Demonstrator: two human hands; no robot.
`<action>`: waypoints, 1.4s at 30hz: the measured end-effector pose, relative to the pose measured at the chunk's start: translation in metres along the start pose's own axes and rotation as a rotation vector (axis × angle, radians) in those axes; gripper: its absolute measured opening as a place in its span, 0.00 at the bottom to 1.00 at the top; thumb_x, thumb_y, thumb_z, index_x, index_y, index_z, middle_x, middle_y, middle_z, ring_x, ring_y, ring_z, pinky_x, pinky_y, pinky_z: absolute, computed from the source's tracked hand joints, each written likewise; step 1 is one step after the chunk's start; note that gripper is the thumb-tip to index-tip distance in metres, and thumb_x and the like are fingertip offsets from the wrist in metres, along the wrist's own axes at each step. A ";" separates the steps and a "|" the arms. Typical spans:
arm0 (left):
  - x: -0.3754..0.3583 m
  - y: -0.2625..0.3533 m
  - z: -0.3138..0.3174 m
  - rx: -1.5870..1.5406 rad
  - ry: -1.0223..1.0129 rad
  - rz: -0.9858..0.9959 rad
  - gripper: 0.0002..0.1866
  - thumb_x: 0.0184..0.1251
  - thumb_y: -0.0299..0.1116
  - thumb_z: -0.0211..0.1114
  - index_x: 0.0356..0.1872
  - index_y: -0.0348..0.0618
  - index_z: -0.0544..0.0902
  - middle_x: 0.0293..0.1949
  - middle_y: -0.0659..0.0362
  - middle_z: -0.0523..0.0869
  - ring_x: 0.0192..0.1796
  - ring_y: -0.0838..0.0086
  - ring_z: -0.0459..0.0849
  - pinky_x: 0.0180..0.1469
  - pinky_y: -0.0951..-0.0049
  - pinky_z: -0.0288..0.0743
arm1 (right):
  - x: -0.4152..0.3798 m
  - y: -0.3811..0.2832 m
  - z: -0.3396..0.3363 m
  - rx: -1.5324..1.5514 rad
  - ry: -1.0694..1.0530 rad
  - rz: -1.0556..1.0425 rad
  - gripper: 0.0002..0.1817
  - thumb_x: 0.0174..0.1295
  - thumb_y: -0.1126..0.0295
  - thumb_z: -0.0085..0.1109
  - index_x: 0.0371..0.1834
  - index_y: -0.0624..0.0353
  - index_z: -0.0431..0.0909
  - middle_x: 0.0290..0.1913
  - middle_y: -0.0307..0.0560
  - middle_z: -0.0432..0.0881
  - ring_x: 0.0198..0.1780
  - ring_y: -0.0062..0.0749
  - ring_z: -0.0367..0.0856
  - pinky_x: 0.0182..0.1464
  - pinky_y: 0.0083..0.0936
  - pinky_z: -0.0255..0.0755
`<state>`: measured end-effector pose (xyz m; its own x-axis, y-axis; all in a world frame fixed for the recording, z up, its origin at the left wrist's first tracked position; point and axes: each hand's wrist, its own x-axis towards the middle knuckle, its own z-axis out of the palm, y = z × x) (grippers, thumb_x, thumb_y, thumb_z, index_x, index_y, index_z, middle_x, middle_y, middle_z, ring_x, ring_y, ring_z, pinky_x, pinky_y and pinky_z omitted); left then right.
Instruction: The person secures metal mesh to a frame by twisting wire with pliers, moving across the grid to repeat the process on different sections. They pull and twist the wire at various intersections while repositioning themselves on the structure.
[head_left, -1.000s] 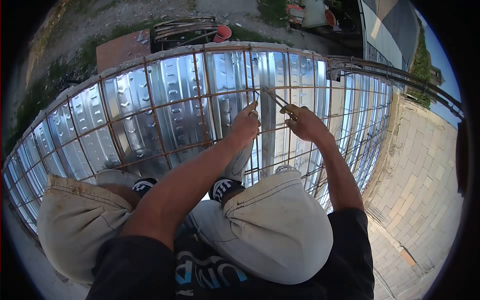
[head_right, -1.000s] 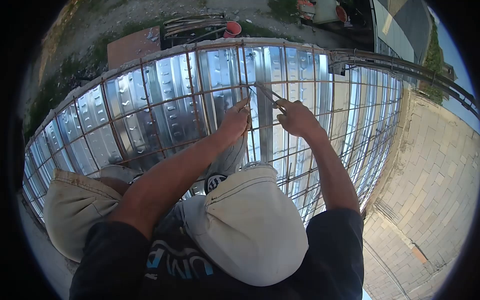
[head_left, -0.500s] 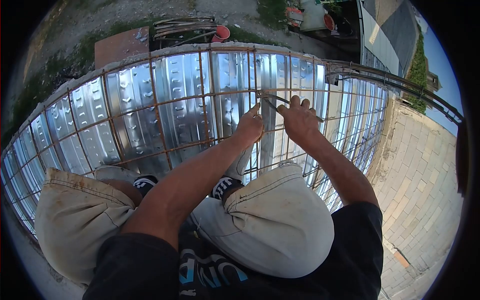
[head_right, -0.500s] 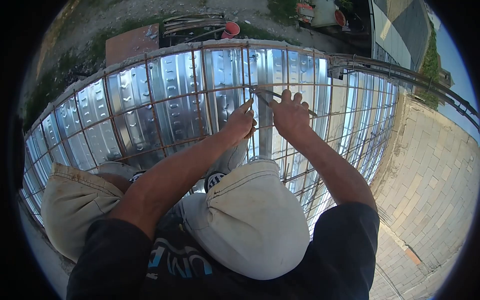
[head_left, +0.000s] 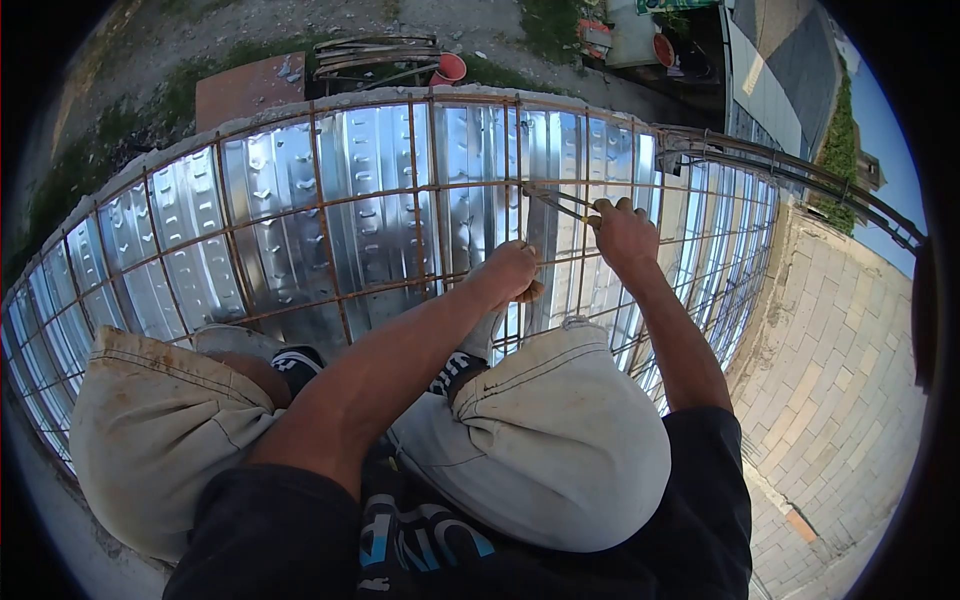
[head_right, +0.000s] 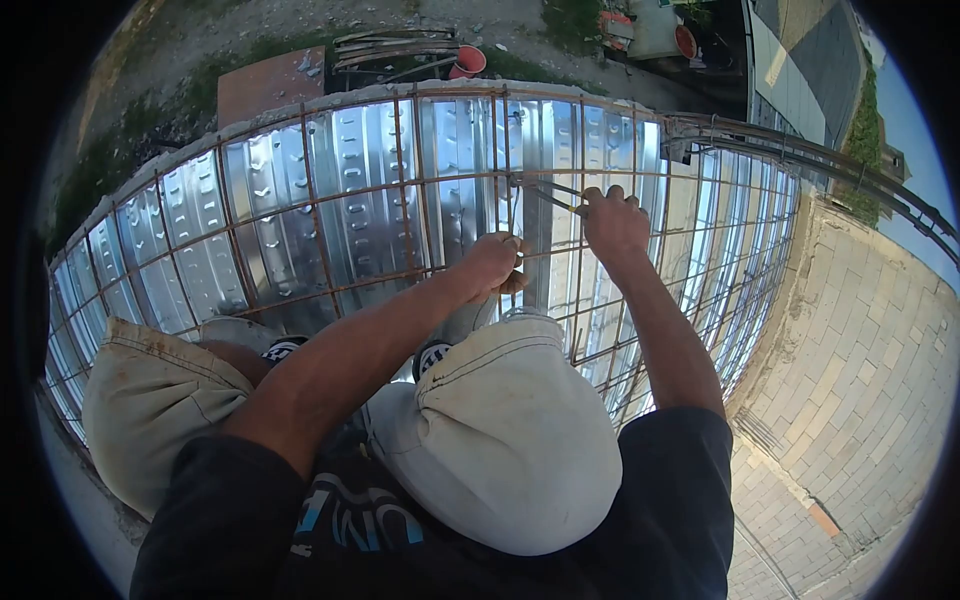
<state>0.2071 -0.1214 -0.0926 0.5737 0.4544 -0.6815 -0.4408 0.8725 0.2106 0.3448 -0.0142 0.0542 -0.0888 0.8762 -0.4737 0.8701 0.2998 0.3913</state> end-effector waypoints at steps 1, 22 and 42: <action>0.019 -0.020 -0.012 0.096 -0.021 0.049 0.14 0.79 0.41 0.50 0.52 0.42 0.76 0.26 0.61 0.74 0.19 0.76 0.76 0.24 0.69 0.79 | -0.002 -0.004 -0.007 0.022 -0.081 0.024 0.19 0.69 0.53 0.54 0.48 0.58 0.78 0.45 0.55 0.82 0.47 0.51 0.85 0.50 0.45 0.78; -0.095 0.034 0.063 -0.414 -0.131 -0.317 0.15 0.79 0.44 0.48 0.31 0.50 0.72 0.22 0.70 0.64 0.23 0.79 0.66 0.32 0.68 0.73 | -0.038 -0.013 -0.013 0.004 0.155 -0.172 0.27 0.65 0.55 0.58 0.60 0.64 0.69 0.45 0.60 0.80 0.43 0.55 0.85 0.46 0.46 0.81; -0.119 0.082 0.129 -1.051 0.017 -0.236 0.23 0.80 0.54 0.40 0.23 0.57 0.61 0.20 0.71 0.57 0.19 0.83 0.51 0.19 0.80 0.49 | -0.006 -0.012 -0.034 0.120 -0.427 -0.014 0.28 0.73 0.48 0.47 0.45 0.68 0.76 0.32 0.61 0.84 0.36 0.57 0.86 0.39 0.47 0.80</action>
<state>0.1918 -0.0804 0.0959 0.7159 0.2854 -0.6372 -0.6971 0.3426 -0.6298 0.3187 -0.0099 0.0792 0.0851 0.6303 -0.7717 0.9225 0.2428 0.3000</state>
